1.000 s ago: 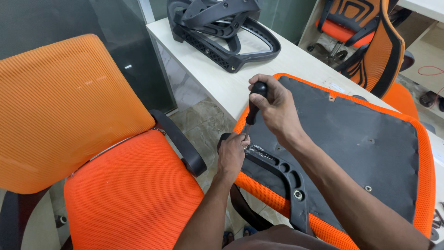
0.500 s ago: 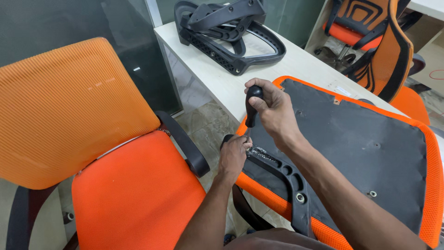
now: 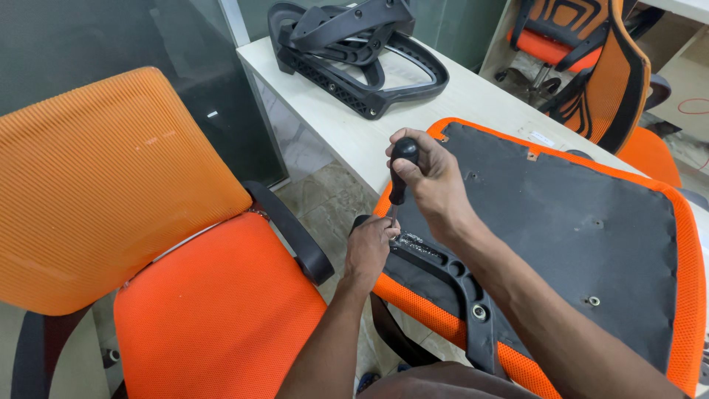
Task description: The person uses a screwdriver to attach a black plastic armrest bracket to the underside of an orange office chair seat. They insert a screw and tighten it, then reposition the seat and place a second bracket on the opposite side.
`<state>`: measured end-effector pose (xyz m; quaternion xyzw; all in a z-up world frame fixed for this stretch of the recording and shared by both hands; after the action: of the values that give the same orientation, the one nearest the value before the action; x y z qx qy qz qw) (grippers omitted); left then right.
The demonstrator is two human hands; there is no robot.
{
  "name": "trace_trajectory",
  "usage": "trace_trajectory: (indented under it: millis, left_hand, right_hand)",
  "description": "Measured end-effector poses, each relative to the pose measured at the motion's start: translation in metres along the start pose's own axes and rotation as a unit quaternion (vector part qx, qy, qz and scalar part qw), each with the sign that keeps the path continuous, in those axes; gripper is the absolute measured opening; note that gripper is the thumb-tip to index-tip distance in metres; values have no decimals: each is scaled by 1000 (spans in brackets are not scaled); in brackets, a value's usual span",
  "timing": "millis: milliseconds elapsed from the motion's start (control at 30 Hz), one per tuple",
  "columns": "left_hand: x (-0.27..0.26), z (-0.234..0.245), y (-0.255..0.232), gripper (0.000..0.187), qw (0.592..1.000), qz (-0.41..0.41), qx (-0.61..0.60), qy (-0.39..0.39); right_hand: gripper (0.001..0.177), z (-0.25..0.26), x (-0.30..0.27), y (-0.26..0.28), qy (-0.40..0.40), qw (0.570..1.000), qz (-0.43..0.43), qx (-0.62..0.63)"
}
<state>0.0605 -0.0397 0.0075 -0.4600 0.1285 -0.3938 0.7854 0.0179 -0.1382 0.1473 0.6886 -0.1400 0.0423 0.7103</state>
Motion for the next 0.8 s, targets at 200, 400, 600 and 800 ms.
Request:
trace_trajectory:
  millis: [200,400,600,800]
  left_hand:
    - [1,4,0,9,999,27,-13,27]
    - [1,5,-2,10,998,42,8,45]
    - [1,4,0,11,998,21,39,43]
    - [3,5,3,10,999,22,21,39]
  right_hand:
    - [33,-8,6,14,155,986,-58,11]
    - [25,6,3,13,147,987,-21,58]
    - [30,-4,-2,-1,-22,999,-30,1]
    - [27,-5,5,9,96,993,-71,5]
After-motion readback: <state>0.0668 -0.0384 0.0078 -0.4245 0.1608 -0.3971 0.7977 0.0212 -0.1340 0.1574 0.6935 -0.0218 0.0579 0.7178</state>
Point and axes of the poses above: each hand's wrist, its own x-axis towards the middle knuckle, its own z-axis out of the back of the hand, y = z × x, the point moved 7 cm from there along x, towards the middle knuckle, and after that the axes turned 14 degrees about y, right-handed, at the moved point
